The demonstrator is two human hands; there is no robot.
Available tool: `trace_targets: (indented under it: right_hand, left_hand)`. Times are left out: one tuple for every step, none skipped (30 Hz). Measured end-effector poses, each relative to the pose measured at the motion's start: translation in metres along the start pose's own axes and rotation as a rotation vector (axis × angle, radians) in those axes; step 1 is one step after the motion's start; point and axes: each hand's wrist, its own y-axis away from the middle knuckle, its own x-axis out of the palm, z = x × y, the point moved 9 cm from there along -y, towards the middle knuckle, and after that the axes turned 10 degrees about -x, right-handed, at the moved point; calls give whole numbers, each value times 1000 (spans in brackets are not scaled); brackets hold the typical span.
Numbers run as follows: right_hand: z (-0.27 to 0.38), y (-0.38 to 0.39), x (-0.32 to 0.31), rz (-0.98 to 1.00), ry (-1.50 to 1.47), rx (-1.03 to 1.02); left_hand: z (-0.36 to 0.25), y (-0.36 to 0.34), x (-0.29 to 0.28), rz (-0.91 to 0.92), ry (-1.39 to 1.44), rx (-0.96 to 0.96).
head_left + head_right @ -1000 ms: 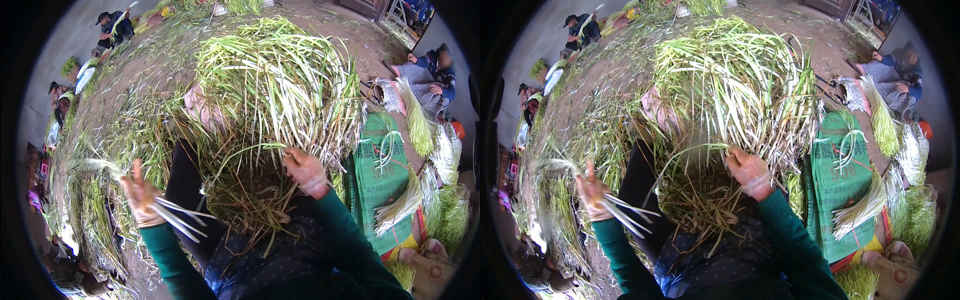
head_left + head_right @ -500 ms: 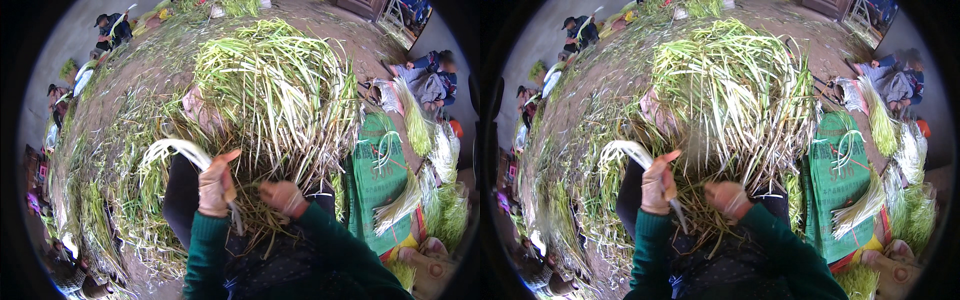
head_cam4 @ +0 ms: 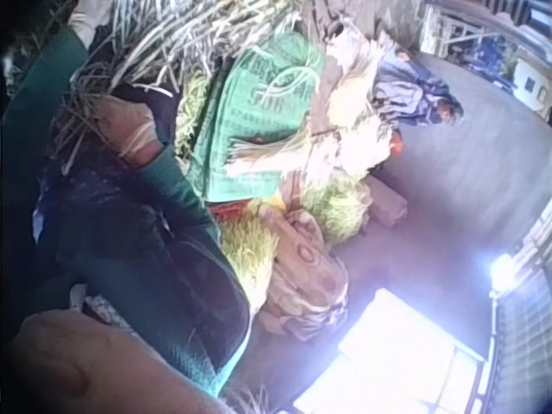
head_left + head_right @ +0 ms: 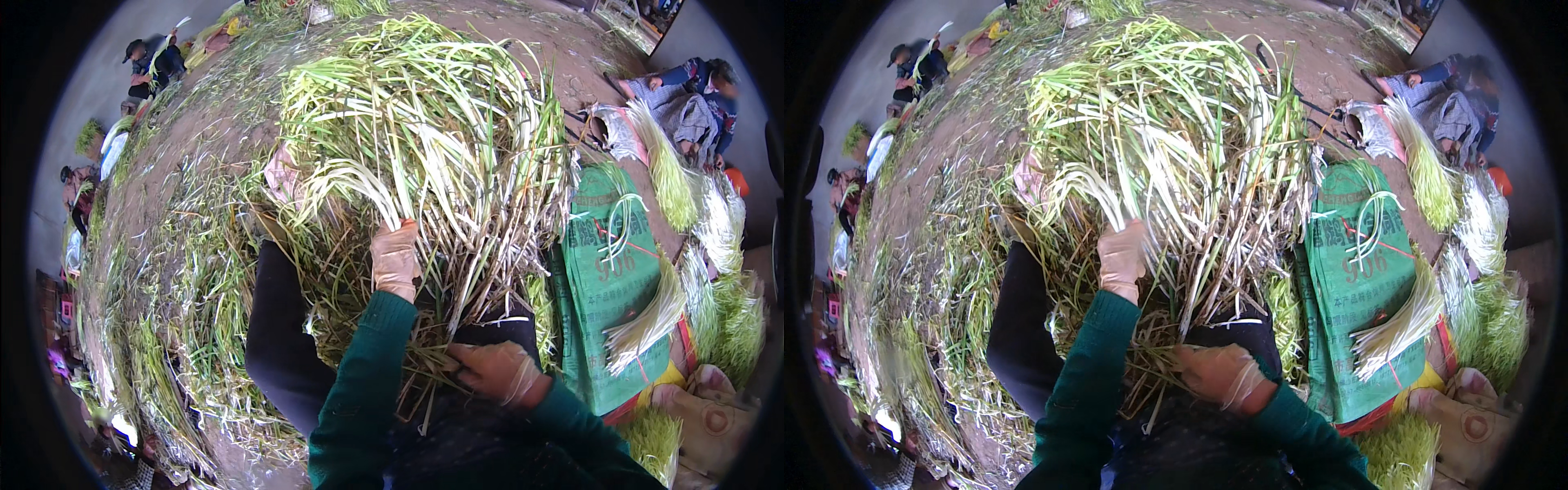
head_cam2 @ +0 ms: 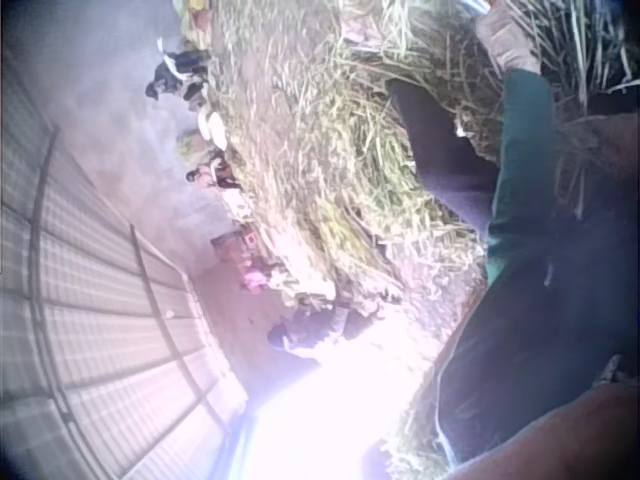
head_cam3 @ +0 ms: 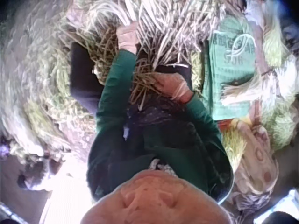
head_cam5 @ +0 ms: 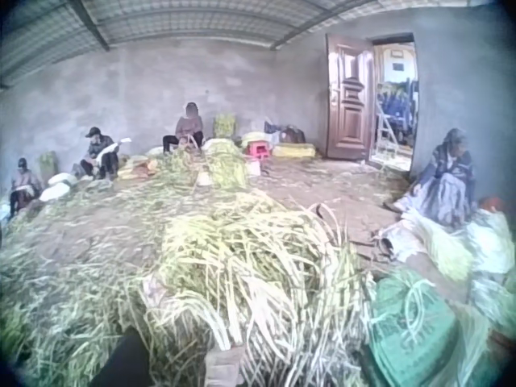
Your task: The person gathers long green plant stalks, aligns them into bundles, and ties them with thin strips. The person repeatedly picks up stalks, arranges them, and secures them into neat bundles.
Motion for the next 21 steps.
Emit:
trace_targets:
  right_hand:
    - [-3, 2, -9, -72, 24, -26]
    - [-6, 5, -16, -142, 46, -57]
    - [-16, 12, -28, -226, 76, -58]
    - [-15, 15, -49, -301, 81, -36]
    - [-9, 15, -66, -445, 78, -106]
    - [-9, 11, -77, -450, -43, -73]
    - [-11, 7, -84, -452, -165, -45]
    - [-16, 0, -85, -552, -496, -101]
    - [-20, -13, -84, -510, -762, -28]
    - [-13, -31, -89, -525, -893, -16]
    - [-5, -52, -95, -543, -1014, 1]
    - [0, -77, -96, -531, -1147, 32]
    - [7, -100, -93, -514, -1276, 65]
    - [14, -122, -88, -523, -1372, -29]
    - [13, -137, -82, -538, -1461, -119]
    - [8, -148, -67, -517, -1514, -58]
    - [5, -151, -61, -534, -1522, -51]
    - [4, -148, -58, -565, -1526, -61]
    - [5, -140, -54, -593, -1532, -74]
    - [6, -128, -48, -568, -1556, -20]
    - [8, -111, -44, -577, -1550, 40]
  left_hand:
    - [-3, -6, -4, 13, -5, 49]
    - [7, -7, -24, -133, -183, -17]
    - [-3, 10, -12, 3, 43, -44]
    - [-22, 23, -17, 28, 82, -18]
    - [-49, 37, -29, 39, 117, 16]
    - [-80, 58, -39, 46, 134, 50]
    - [-106, 77, -49, 48, 149, 87]
    - [-113, 82, -52, 93, 214, 62]
    - [-120, 91, -57, 67, 82, 24]
    - [-126, 103, -59, 76, 54, -10]
    - [-127, 111, -56, 93, 33, -46]
    - [-125, 113, -59, 81, 19, -41]
    - [-124, 117, -62, 86, 28, -58]
    - [-121, 118, -66, 90, 18, -54]
    - [-115, 116, -65, 105, 11, -56]
    - [-99, 114, -73, 80, 42, -115]
    - [-89, 107, -74, 125, 74, -102]
    - [-82, 103, -78, 113, 82, -102]
    - [-79, 101, -82, 98, 88, -99]
    - [-82, 99, -81, 168, 169, -98]
    - [-87, 96, -83, 230, 247, -95]
